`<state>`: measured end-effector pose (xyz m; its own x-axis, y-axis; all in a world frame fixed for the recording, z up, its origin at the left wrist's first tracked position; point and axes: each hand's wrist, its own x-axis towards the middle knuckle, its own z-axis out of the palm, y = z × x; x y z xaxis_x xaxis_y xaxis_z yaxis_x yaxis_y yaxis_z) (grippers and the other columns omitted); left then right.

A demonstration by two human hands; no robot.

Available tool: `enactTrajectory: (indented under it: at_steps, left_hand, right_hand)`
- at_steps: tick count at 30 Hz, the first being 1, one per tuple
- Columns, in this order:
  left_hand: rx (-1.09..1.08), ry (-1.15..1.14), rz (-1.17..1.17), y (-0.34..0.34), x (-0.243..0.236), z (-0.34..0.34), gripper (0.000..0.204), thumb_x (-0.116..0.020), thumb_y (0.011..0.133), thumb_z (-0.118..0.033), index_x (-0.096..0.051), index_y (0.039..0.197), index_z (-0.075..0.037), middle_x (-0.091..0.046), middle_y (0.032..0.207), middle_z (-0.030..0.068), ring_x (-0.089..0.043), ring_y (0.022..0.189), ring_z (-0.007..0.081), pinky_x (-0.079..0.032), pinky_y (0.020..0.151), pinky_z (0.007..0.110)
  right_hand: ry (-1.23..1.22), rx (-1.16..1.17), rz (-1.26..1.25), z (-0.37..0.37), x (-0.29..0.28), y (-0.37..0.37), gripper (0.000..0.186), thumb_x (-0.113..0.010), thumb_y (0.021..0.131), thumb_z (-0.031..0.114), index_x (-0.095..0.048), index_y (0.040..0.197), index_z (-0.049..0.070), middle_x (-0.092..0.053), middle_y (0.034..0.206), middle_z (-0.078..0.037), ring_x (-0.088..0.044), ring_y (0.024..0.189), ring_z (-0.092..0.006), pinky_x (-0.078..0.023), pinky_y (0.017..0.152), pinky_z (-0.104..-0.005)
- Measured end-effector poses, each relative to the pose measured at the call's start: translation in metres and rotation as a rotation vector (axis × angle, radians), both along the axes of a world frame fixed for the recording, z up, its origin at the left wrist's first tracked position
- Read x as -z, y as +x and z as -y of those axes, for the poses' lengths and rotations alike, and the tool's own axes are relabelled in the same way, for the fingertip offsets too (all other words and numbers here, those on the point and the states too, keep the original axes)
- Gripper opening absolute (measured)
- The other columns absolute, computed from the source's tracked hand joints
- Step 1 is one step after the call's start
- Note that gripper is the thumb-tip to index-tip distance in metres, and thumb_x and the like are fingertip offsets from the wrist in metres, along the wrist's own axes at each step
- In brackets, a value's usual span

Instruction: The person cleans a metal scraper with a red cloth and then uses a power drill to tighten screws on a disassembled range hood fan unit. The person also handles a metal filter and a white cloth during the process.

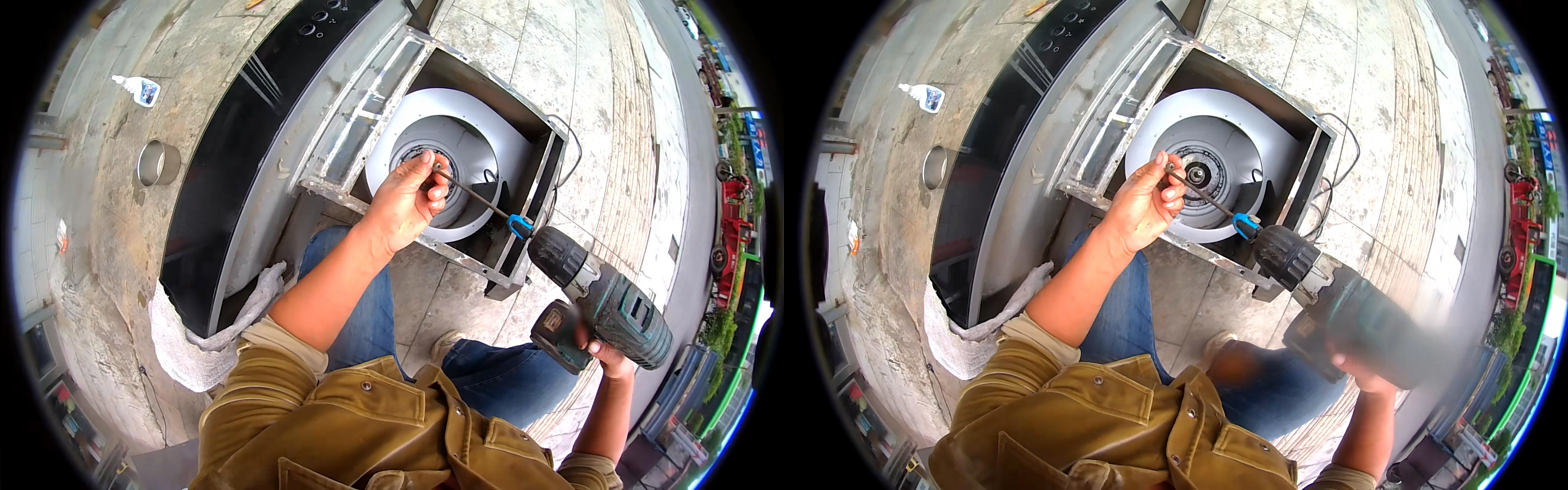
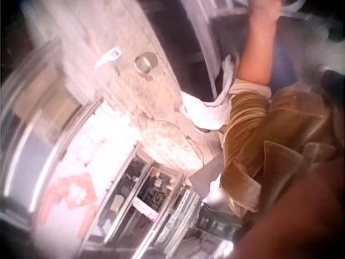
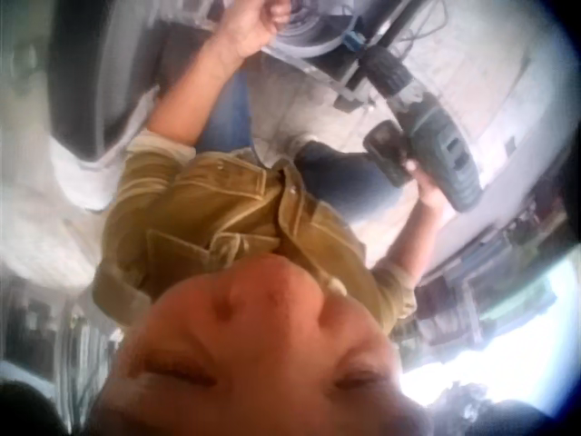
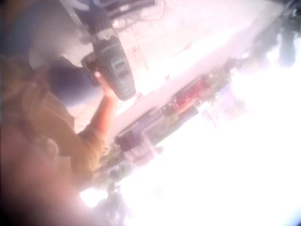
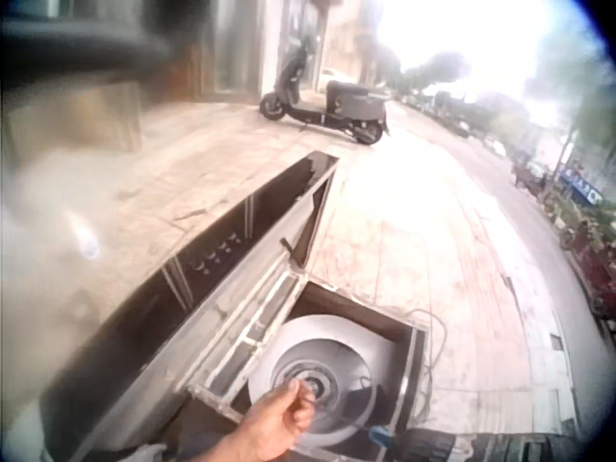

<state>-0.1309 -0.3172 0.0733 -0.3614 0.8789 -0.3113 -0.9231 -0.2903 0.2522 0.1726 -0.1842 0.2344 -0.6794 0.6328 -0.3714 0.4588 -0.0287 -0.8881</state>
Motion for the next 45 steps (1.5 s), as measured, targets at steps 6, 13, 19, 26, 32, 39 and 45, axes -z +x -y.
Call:
enactTrajectory:
  at_steps: [6,13,19,26,32,39,45]
  left_hand:
    - [-0.01,0.061,0.082,-0.009,-0.002,-0.003,0.023,-0.055,0.091,-0.027,-0.058,0.094,-0.005,-0.055,0.074,0.0021,-0.049,0.062,0.0096,-0.042,0.054,0.021]
    - [-0.038,-0.061,-0.012,-0.018,0.001,-0.012,0.022,-0.054,0.091,-0.027,-0.057,0.093,-0.005,-0.054,0.073,0.0011,-0.049,0.063,0.0087,-0.042,0.054,0.02]
    - [-0.043,-0.223,-0.109,-0.012,0.008,-0.033,0.024,-0.058,0.089,-0.028,-0.058,0.09,-0.005,-0.053,0.07,0.0006,-0.047,0.059,0.0083,-0.039,0.052,0.02]
    - [-0.01,-0.213,-0.071,-0.007,0.018,-0.039,0.024,-0.057,0.089,-0.027,-0.056,0.094,-0.004,-0.047,0.065,-0.0016,-0.04,0.053,0.0058,-0.033,0.049,0.019]
    - [0.033,-0.348,-0.156,-0.012,0.017,-0.032,0.037,-0.05,0.093,-0.035,-0.055,0.106,0.0,-0.037,0.063,-0.0049,-0.033,0.052,0.0038,-0.031,0.048,0.018]
    - [-0.345,-0.742,-1.667,-0.035,0.039,-0.001,0.02,-0.055,0.091,-0.018,-0.065,0.097,-0.003,-0.06,0.072,0.0014,-0.051,0.057,0.0113,-0.042,0.053,0.024]
    - [-0.214,-0.798,-2.062,-0.037,0.063,0.014,0.013,-0.059,0.085,-0.011,-0.065,0.095,-0.007,-0.063,0.078,0.0077,-0.061,0.065,0.0224,-0.047,0.056,0.03]
  right_hand:
    - [0.089,0.02,0.037,-0.002,-0.003,0.003,0.074,-0.078,0.058,0.033,-0.047,0.115,-0.002,-0.053,0.073,-0.005,-0.047,0.053,-0.0129,-0.036,0.049,-0.0239]
    - [-0.097,0.022,-0.062,-0.017,0.015,-0.026,0.073,-0.078,0.058,0.034,-0.047,0.114,-0.002,-0.051,0.069,-0.005,-0.047,0.054,-0.0134,-0.037,0.049,-0.0243]
    - [-0.136,0.03,-0.056,-0.048,0.055,0.003,0.069,-0.079,0.06,0.035,-0.049,0.109,-0.001,-0.05,0.065,-0.003,-0.047,0.055,-0.0123,-0.038,0.05,-0.0241]
    - [-0.012,0.055,0.01,-0.045,0.066,0.018,0.064,-0.08,0.062,0.034,-0.051,0.107,0.0,-0.05,0.064,-0.002,-0.045,0.055,-0.0116,-0.036,0.05,-0.0248]
    - [-0.037,0.019,0.032,-0.056,0.063,0.02,0.068,-0.078,0.063,0.038,-0.049,0.11,-0.001,-0.05,0.066,-0.003,-0.046,0.055,-0.0121,-0.036,0.05,-0.0242]
    - [0.146,-0.139,0.29,-0.087,0.039,-0.017,0.038,-0.072,0.073,0.025,-0.056,0.099,0.002,-0.053,0.071,-0.002,-0.046,0.062,-0.0115,-0.038,0.057,-0.0247]
    - [0.221,-0.667,0.431,-0.089,0.055,-0.124,0.041,-0.071,0.067,0.007,-0.061,0.107,0.004,-0.065,0.086,-0.011,-0.061,0.074,-0.0196,-0.048,0.072,-0.0309]
